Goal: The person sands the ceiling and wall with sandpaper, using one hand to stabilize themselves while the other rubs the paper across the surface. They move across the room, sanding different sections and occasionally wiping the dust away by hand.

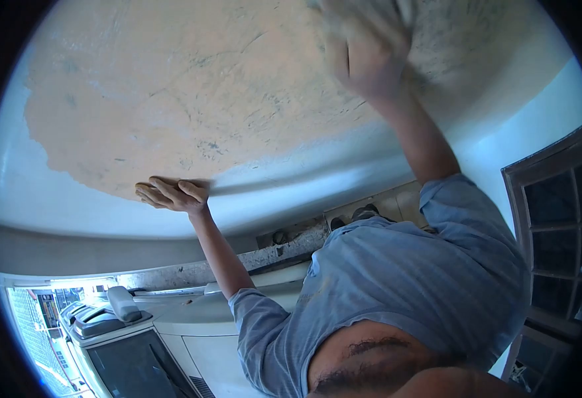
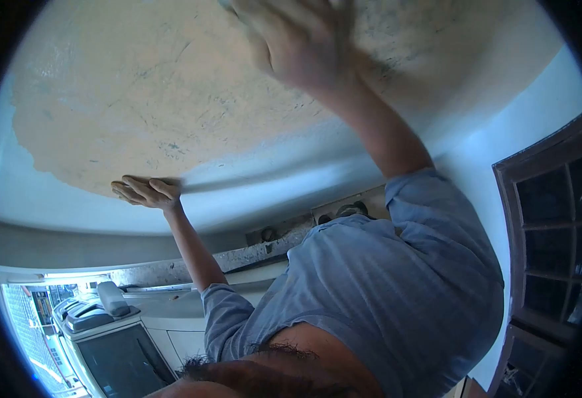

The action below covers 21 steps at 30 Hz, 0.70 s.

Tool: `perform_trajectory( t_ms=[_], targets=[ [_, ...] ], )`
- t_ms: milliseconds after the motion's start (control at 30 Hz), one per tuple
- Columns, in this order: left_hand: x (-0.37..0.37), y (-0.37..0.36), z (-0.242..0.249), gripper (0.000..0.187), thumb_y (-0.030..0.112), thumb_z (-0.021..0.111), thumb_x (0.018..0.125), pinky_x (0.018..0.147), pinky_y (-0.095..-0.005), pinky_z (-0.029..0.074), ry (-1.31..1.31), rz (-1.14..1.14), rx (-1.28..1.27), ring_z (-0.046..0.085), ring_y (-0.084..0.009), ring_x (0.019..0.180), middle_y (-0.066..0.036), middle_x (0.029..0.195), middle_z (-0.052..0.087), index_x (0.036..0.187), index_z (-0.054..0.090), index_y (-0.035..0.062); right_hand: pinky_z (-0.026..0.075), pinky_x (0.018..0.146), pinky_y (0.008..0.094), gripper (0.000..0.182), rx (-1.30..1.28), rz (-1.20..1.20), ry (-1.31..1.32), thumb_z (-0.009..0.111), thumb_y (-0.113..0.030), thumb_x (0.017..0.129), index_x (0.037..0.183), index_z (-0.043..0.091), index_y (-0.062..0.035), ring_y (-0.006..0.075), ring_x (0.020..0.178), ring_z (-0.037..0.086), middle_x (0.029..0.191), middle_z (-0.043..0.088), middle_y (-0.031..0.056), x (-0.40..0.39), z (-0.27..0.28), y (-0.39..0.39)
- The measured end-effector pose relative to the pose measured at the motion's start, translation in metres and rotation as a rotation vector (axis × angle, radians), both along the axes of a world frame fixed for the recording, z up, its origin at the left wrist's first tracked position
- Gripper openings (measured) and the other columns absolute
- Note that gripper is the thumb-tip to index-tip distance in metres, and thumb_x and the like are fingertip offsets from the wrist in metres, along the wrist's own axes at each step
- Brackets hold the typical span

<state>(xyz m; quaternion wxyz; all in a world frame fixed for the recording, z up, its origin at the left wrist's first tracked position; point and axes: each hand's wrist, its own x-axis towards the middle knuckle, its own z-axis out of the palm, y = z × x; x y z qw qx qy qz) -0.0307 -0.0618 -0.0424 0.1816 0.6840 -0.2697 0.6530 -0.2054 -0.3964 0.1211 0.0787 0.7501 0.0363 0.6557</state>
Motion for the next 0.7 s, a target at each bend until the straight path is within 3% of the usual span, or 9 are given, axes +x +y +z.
perform_trajectory(
  t_ms=[33, 200, 300, 400, 467, 533, 600, 667, 700],
  targets=[
    [0.001, 0.001, -0.001, 0.060, 0.033, 0.031, 0.097, 0.116, -0.0523, 0.012, 0.000, -0.006, -0.003, 0.017, -0.0366, 0.144, -0.024, 0.155, 0.017, 0.147, 0.029, -0.0007, 0.015, 0.114, 0.0439, 0.034, 0.017, 0.020, 0.024, 0.052, -0.026, 0.094, 0.126, 0.063, -0.0228, 0.0175, 0.131, 0.044, 0.124, 0.065, -0.0009, 0.004, -0.022, 0.003],
    [0.001, 0.004, -0.006, 0.060, 0.034, 0.034, 0.097, 0.115, -0.0548, 0.008, 0.063, -0.034, -0.020, 0.015, -0.0422, 0.143, -0.027, 0.154, 0.017, 0.148, 0.028, 0.0030, 0.019, 0.113, 0.0458, 0.023, -0.071, 0.047, -0.008, 0.052, -0.022, 0.093, 0.100, 0.074, -0.0209, 0.0174, 0.120, 0.056, 0.115, 0.069, -0.0029, 0.005, -0.167, 0.003],
    [0.003, 0.007, -0.005, 0.061, 0.035, 0.033, 0.097, 0.115, -0.0543, 0.009, 0.040, -0.016, -0.001, 0.015, -0.0412, 0.143, -0.026, 0.154, 0.017, 0.147, 0.030, 0.0017, 0.022, 0.111, 0.0446, 0.023, -0.086, 0.064, 0.032, 0.053, -0.022, 0.092, 0.100, 0.074, -0.0214, 0.0163, 0.119, 0.056, 0.112, 0.069, -0.0047, 0.004, -0.143, 0.005],
    [0.001, 0.004, -0.002, 0.060, 0.033, 0.032, 0.097, 0.115, -0.0526, 0.012, 0.013, 0.002, 0.024, 0.016, -0.0401, 0.144, -0.025, 0.154, 0.018, 0.147, 0.028, -0.0008, 0.027, 0.107, 0.0425, 0.024, -0.096, 0.016, -0.019, 0.059, -0.017, 0.086, 0.106, 0.073, -0.0210, 0.0146, 0.118, 0.056, 0.118, 0.066, -0.0074, 0.011, -0.040, 0.032],
    [0.000, 0.002, -0.001, 0.061, 0.034, 0.031, 0.097, 0.115, -0.0531, 0.012, 0.010, -0.005, 0.047, 0.017, -0.0401, 0.143, -0.025, 0.154, 0.018, 0.147, 0.028, -0.0004, 0.019, 0.114, 0.0468, 0.033, 0.028, 0.249, -0.118, 0.055, -0.014, 0.091, 0.121, 0.064, -0.0065, 0.0245, 0.134, 0.042, 0.131, 0.059, 0.0074, 0.032, 0.026, 0.050],
    [0.003, 0.003, -0.002, 0.061, 0.036, 0.030, 0.098, 0.115, -0.0540, 0.012, 0.004, 0.012, 0.019, 0.016, -0.0393, 0.144, -0.025, 0.155, 0.017, 0.147, 0.029, 0.0005, 0.019, 0.114, 0.0477, 0.033, 0.008, 0.234, -0.248, 0.056, -0.013, 0.090, 0.122, 0.063, -0.0071, 0.0237, 0.135, 0.040, 0.133, 0.058, 0.0065, 0.067, 0.043, 0.059],
    [0.001, 0.004, -0.002, 0.061, 0.036, 0.030, 0.098, 0.115, -0.0532, 0.010, 0.017, 0.009, 0.018, 0.014, -0.0378, 0.145, -0.024, 0.156, 0.015, 0.148, 0.028, 0.0007, 0.019, 0.115, 0.0501, 0.038, 0.028, 0.203, -0.185, 0.055, -0.011, 0.091, 0.128, 0.057, -0.0056, 0.0245, 0.137, 0.038, 0.138, 0.053, 0.0084, 0.058, 0.034, 0.074],
    [0.000, 0.004, -0.003, 0.062, 0.036, 0.031, 0.097, 0.116, -0.0520, 0.008, 0.033, 0.013, 0.007, 0.014, -0.0380, 0.145, -0.024, 0.155, 0.015, 0.148, 0.029, 0.0005, 0.028, 0.106, 0.0435, 0.030, -0.005, -0.031, -0.085, 0.061, -0.014, 0.082, 0.109, 0.071, -0.0219, 0.0128, 0.119, 0.054, 0.123, 0.064, -0.0076, 0.040, -0.019, 0.090],
    [-0.001, 0.004, -0.004, 0.060, 0.034, 0.032, 0.097, 0.116, -0.0515, 0.008, 0.049, 0.013, -0.003, 0.014, -0.0378, 0.145, -0.024, 0.155, 0.017, 0.147, 0.029, 0.0001, 0.030, 0.104, 0.0439, 0.030, -0.012, 0.001, -0.036, 0.062, -0.015, 0.081, 0.109, 0.072, -0.0220, 0.0123, 0.118, 0.054, 0.123, 0.064, -0.0074, 0.037, -0.055, 0.091]
  ],
)
